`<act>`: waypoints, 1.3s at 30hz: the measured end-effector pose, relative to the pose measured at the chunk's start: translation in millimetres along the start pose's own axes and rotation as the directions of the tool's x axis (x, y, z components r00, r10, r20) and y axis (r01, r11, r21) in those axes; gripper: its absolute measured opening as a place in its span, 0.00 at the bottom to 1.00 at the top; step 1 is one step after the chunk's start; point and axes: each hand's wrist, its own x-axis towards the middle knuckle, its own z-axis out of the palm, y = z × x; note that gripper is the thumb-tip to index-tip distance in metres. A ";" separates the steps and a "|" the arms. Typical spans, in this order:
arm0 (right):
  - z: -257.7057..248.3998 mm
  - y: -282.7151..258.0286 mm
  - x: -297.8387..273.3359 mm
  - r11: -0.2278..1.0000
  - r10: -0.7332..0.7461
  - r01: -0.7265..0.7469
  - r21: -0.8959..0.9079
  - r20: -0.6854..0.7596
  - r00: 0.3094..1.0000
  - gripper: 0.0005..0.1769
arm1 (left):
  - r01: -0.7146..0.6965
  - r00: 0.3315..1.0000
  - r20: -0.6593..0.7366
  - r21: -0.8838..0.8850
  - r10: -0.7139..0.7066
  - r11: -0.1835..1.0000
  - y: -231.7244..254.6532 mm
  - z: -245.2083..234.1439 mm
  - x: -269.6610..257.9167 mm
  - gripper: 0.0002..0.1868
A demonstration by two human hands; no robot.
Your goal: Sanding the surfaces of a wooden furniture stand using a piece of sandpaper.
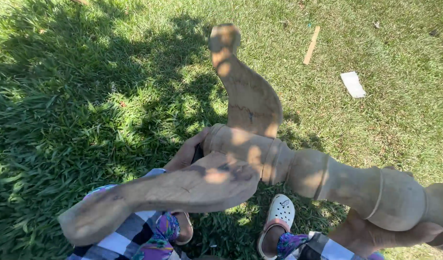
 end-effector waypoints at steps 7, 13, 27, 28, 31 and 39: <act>-81.9 59.1 -32.0 0.985 -0.083 0.085 -0.152 0.021 0.996 0.46 | 0.038 0.997 0.047 0.455 -0.067 0.890 -38.2 -64.9 43.2 0.30; -133.1 103.1 -47.3 0.915 -0.209 0.226 -0.334 0.086 0.974 0.39 | 0.108 0.994 -0.093 0.949 -0.063 0.296 -57.0 -107.1 58.0 0.29; -5.3 116.3 -54.7 0.969 0.045 -0.007 -0.246 0.151 0.988 0.28 | 0.311 0.875 -0.482 0.635 -0.048 -0.707 -115.8 -130.0 8.9 0.13; -1.9 119.1 -51.0 0.958 -0.053 0.106 -0.265 0.200 0.978 0.28 | 0.290 0.888 -0.456 0.642 -0.050 -0.710 -117.7 -129.0 7.9 0.13; -6.8 137.7 -32.6 0.937 -0.135 0.215 -0.277 0.279 0.951 0.27 | 0.190 0.952 -0.303 0.690 -0.041 -0.698 -130.5 -113.4 -0.9 0.11; -43.0 242.0 3.9 0.927 -0.150 0.249 -0.282 0.332 0.931 0.35 | -0.015 0.990 -0.092 0.703 -0.111 -0.711 -131.2 -9.3 -47.4 0.06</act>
